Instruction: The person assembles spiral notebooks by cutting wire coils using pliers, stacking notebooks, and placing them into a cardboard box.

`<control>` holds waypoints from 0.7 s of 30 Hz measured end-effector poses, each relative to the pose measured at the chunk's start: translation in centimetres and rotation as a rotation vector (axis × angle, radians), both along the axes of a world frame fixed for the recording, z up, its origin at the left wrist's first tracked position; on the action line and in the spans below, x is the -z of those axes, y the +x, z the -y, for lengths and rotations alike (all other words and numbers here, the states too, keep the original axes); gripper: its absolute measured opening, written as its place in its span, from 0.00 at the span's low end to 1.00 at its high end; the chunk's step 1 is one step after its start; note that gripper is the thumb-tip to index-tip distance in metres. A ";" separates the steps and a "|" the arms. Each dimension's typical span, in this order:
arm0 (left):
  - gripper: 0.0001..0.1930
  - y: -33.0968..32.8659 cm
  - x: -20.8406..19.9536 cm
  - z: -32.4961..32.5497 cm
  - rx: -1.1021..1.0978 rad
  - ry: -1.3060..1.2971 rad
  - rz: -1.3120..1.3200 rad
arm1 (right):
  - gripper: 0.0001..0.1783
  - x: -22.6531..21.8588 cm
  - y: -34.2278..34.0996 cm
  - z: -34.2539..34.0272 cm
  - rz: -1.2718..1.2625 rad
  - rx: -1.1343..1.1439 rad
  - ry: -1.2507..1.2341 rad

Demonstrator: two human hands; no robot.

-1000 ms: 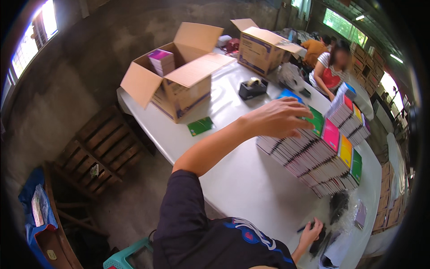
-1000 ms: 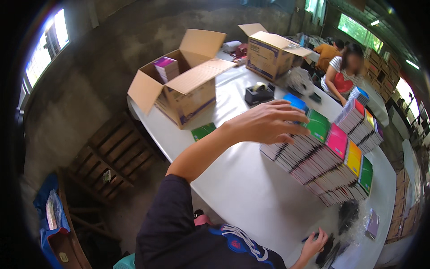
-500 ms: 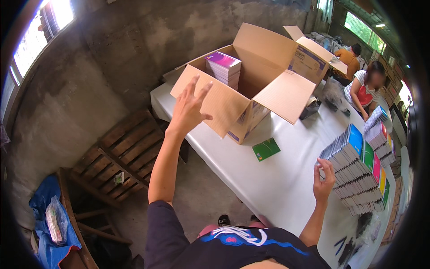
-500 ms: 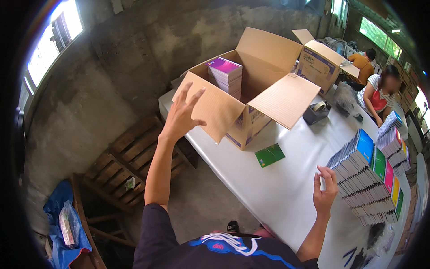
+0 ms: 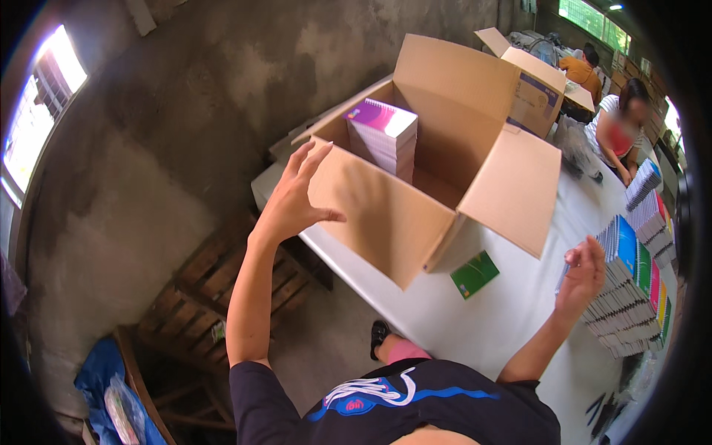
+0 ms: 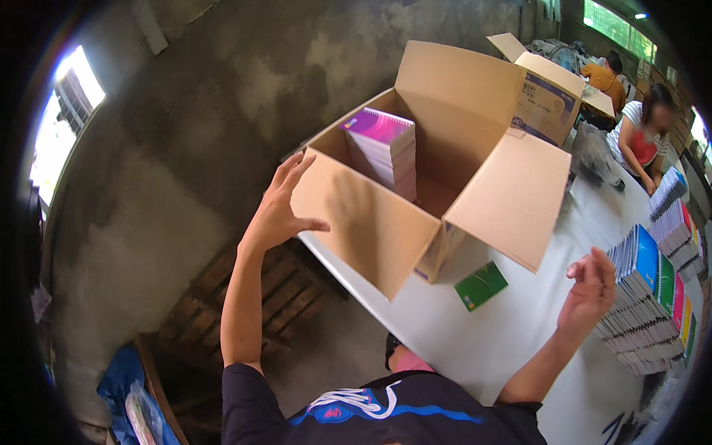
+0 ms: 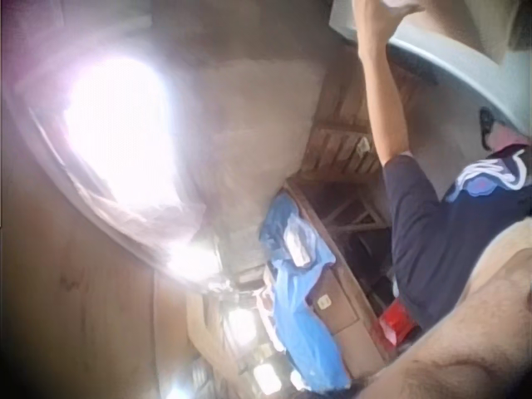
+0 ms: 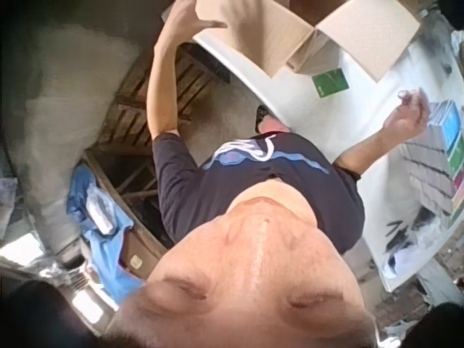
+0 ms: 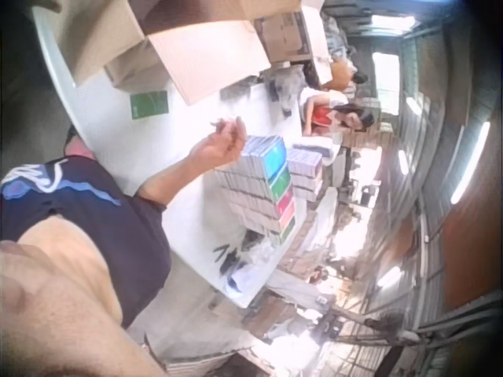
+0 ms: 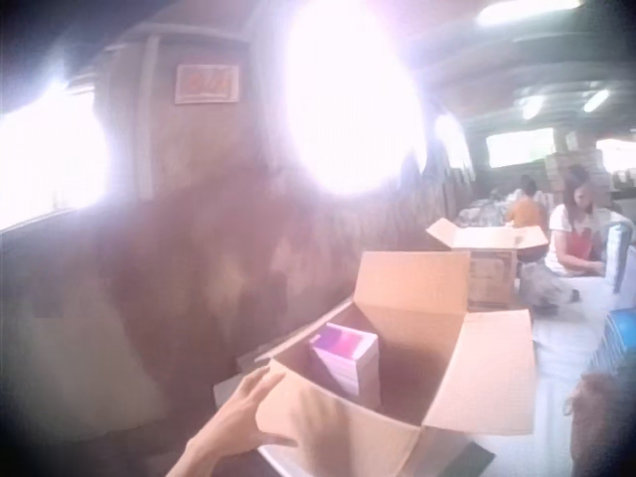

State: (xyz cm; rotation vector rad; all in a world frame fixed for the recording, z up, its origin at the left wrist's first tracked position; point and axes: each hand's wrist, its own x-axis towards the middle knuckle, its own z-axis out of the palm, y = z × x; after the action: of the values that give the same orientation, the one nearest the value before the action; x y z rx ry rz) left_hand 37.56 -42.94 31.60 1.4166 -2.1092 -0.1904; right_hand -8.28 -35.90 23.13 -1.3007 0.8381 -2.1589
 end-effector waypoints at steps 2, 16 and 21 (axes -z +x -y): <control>0.60 1.2 -0.7 2.7 0.134 0.031 -0.021 | 0.13 -1.7 0.6 1.8 0.140 -0.236 -0.051; 0.67 7.0 2.5 16.6 0.436 0.080 0.230 | 0.35 -15.2 13.6 9.2 -0.238 -0.386 0.956; 0.74 8.8 2.2 20.8 0.719 0.129 -0.036 | 0.45 -13.2 17.0 13.5 -0.044 -0.323 1.110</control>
State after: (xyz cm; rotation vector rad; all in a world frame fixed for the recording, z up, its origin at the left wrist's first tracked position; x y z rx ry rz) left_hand 46.34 -63.75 29.35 0.6477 -2.5236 -0.6306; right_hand 8.74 -49.42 36.28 -0.7889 1.4180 -1.0668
